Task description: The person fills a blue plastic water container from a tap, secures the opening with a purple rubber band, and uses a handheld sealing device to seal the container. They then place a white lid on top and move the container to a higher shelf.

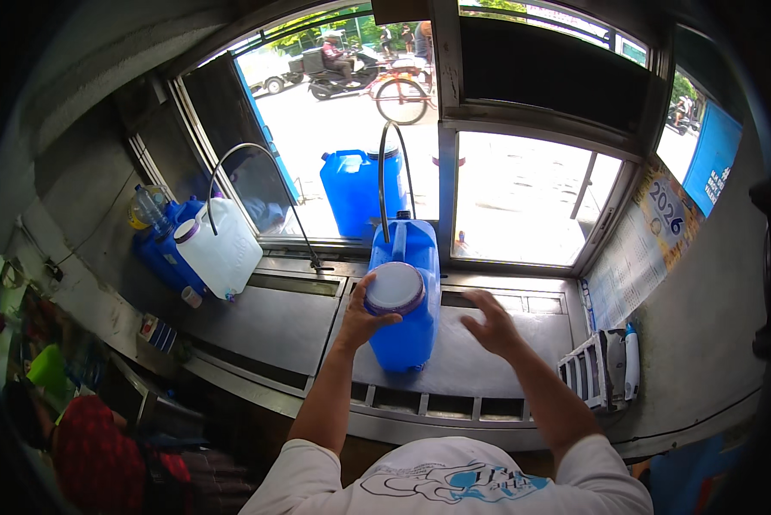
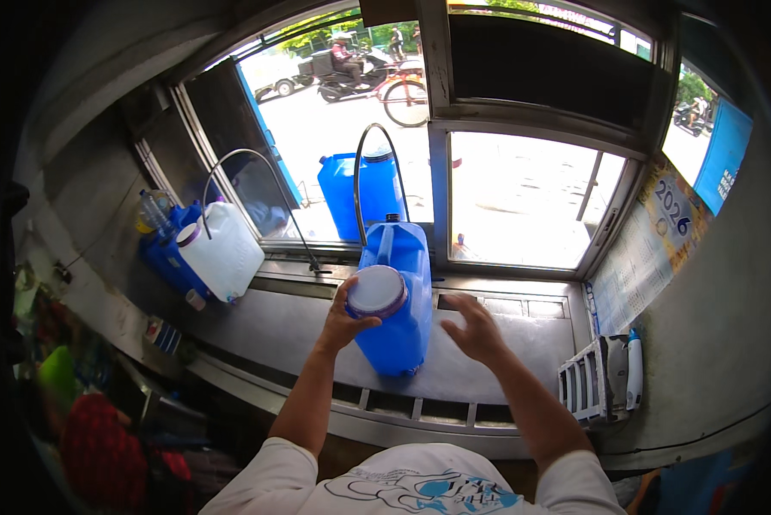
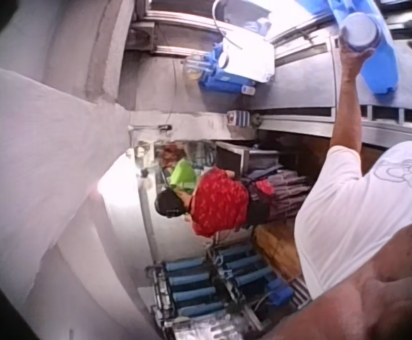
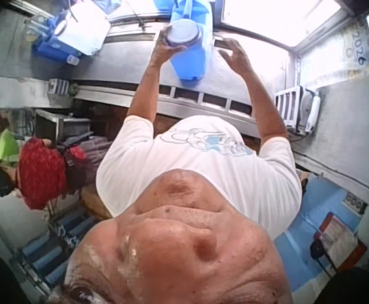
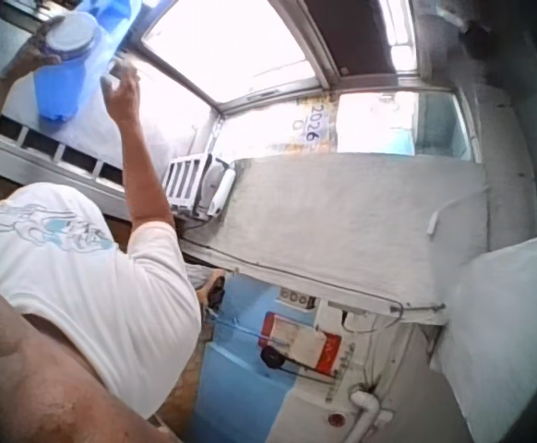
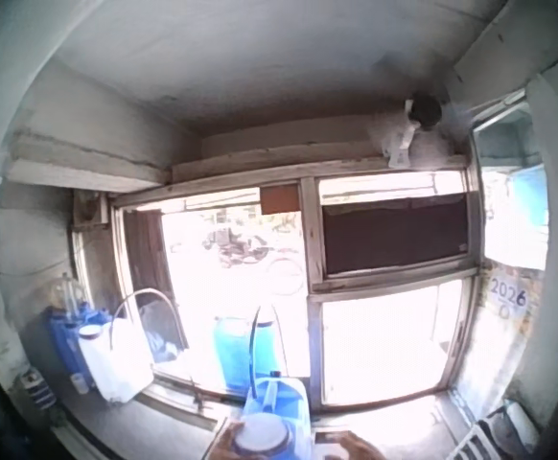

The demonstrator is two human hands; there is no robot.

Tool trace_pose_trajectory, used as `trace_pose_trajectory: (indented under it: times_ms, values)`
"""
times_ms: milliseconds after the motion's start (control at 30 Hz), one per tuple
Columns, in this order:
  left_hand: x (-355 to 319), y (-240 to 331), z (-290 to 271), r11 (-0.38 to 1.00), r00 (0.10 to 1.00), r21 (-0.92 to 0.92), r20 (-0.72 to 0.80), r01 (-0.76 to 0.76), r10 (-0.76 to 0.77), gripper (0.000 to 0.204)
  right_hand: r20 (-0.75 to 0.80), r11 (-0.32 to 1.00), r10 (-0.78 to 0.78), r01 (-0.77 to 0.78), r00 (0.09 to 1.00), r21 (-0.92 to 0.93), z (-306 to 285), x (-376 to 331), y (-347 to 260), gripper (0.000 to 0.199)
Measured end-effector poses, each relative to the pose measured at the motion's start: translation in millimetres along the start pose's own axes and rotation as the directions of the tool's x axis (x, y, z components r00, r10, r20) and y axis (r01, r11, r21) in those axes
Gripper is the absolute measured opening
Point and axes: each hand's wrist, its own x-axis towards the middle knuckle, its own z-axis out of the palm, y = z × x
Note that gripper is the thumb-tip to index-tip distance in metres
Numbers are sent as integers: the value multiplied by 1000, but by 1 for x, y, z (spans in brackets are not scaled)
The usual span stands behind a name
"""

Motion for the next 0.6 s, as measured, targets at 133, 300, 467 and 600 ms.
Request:
trace_pose_trajectory:
  times_ms: [133, 300, 467, 600]
  values:
    - [8, -18, 2, 995, 999, 101, 51, -2, -4, 107, 150, 971, 115, -142, 982, 191, 72, 99, -21, 68]
    - [4, -20, -7, 970, 998, 237, 9, -63, 62, 105, 73, 937, 219, -230, 973, 264, 95, 106, -34, 55]
    - [16, -26, -14, 969, 988, 210, 104, -133, 113, 109, -8, 951, 271, -266, 963, 160, 95, 97, -41, 50]
    - [22, -19, -24, 954, 974, 251, 195, -166, 118, 110, -66, 939, 327, -316, 943, 139, 101, 84, -48, 48]
